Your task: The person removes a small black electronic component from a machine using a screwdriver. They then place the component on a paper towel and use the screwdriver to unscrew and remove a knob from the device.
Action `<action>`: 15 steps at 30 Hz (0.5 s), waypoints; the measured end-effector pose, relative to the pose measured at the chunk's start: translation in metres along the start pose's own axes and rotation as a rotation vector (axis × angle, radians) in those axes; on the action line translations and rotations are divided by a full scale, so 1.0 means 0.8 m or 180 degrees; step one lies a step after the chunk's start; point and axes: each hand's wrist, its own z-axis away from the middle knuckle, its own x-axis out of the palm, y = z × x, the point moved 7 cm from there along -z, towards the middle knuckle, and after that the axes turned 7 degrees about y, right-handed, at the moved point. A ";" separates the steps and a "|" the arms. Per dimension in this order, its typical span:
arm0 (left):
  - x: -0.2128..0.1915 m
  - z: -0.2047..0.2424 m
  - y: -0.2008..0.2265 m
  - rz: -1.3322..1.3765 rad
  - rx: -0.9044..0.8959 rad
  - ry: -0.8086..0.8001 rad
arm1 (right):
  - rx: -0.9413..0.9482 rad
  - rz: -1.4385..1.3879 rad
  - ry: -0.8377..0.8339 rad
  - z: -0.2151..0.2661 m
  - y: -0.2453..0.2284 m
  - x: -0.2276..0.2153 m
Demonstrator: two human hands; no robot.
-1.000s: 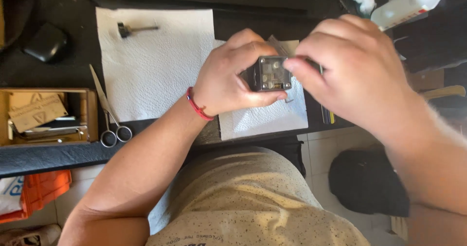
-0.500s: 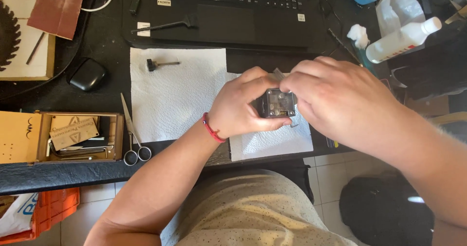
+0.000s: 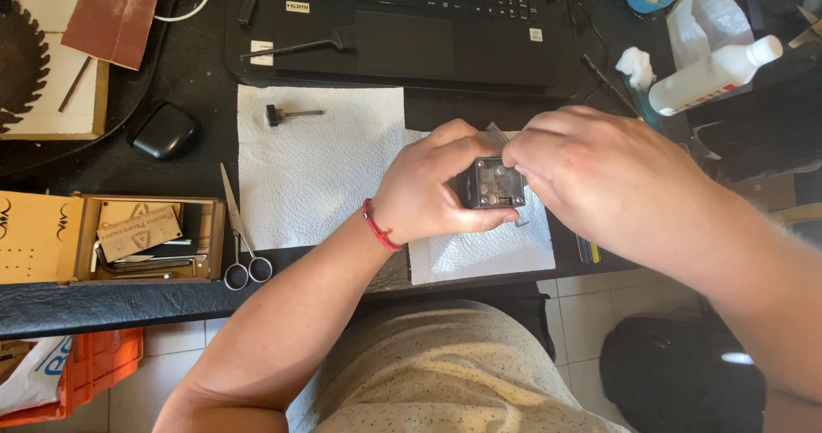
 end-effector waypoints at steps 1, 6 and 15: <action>-0.001 0.000 0.000 -0.0003 -0.0034 -0.0005 | -0.0056 -0.0028 0.0057 -0.001 -0.001 -0.001; 0.000 0.001 0.000 0.0012 0.0009 0.0023 | 0.0303 0.0078 -0.0033 -0.004 0.006 0.000; -0.002 0.001 0.000 0.0059 -0.0003 0.0089 | 0.0472 0.0593 -0.0345 -0.002 0.010 0.007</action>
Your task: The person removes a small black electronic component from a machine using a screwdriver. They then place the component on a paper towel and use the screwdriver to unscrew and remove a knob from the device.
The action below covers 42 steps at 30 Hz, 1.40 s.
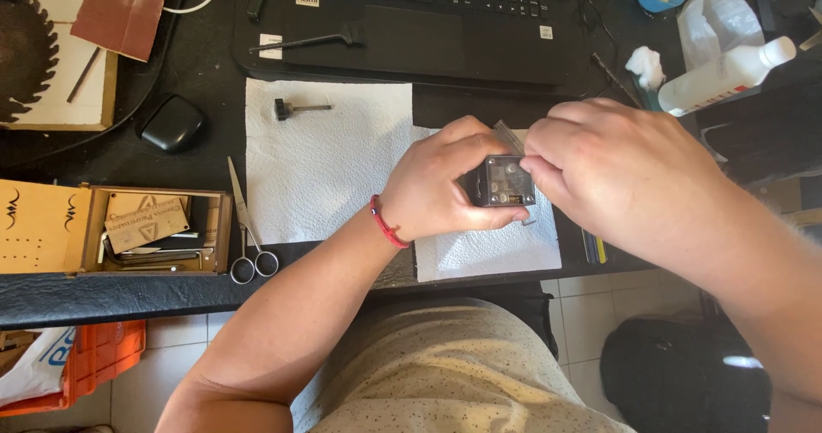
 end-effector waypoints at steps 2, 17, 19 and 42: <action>0.001 0.001 0.000 0.0013 0.0046 -0.0047 | 0.0032 -0.0089 0.0027 0.001 -0.002 -0.004; 0.001 -0.001 0.004 -0.0048 0.0129 -0.0167 | -0.0106 -0.0426 0.0588 0.015 0.006 -0.042; 0.001 -0.002 0.004 -0.0053 0.0103 -0.0160 | -0.0152 -0.0437 0.0643 0.015 0.006 -0.042; -0.001 0.008 0.001 -0.0294 0.0208 0.0058 | -0.1476 -0.2223 0.1179 -0.167 -0.054 0.046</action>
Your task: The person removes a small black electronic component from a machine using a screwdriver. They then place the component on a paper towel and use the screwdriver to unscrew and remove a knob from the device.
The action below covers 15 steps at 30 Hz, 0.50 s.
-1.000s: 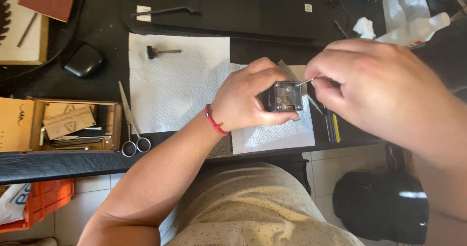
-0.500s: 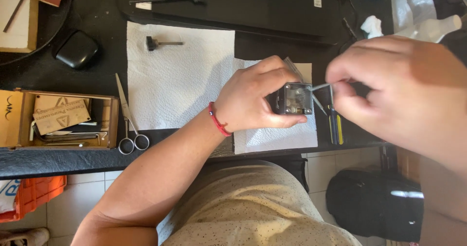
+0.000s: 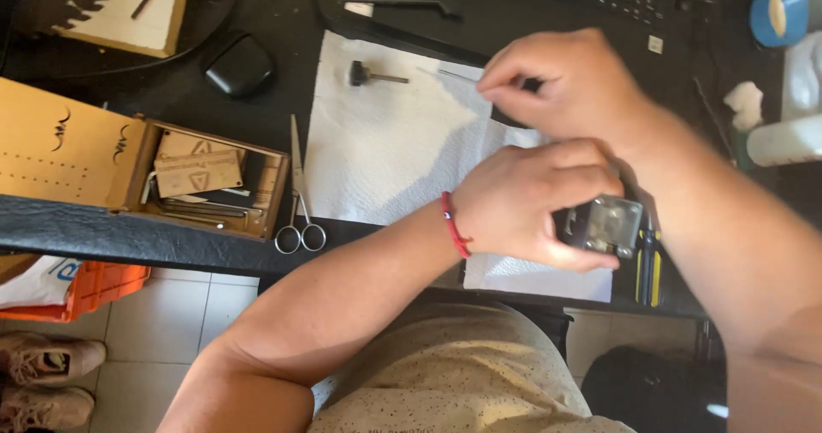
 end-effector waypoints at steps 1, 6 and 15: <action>-0.001 0.000 0.002 0.0058 0.0048 -0.0007 | -0.0214 -0.0034 0.0017 -0.005 0.001 0.016; 0.003 0.002 0.001 0.0146 -0.0076 -0.0074 | -0.0545 0.0049 -0.0081 -0.010 0.023 0.068; 0.009 0.005 -0.002 0.0032 -0.0096 -0.0087 | -0.1282 0.2324 0.0165 0.017 0.042 0.077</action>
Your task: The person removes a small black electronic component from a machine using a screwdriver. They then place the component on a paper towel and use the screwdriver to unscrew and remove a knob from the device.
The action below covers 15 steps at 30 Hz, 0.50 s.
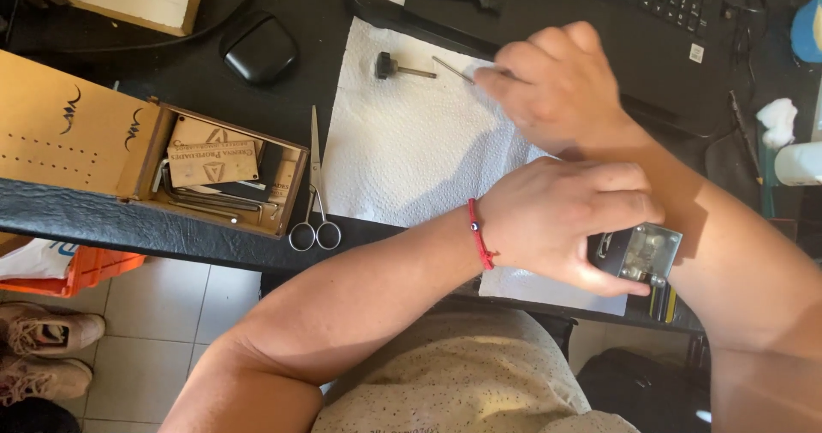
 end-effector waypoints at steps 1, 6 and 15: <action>-0.001 -0.001 0.000 -0.0020 0.0009 -0.0006 | 0.0063 0.0331 0.0138 0.008 0.006 -0.011; -0.005 -0.003 -0.002 0.0093 0.0065 -0.0114 | 0.0182 -0.0933 0.0739 0.059 0.038 -0.111; -0.003 -0.014 -0.005 0.0079 0.0132 -0.0089 | 0.2094 -0.0969 0.0432 0.170 -0.014 -0.220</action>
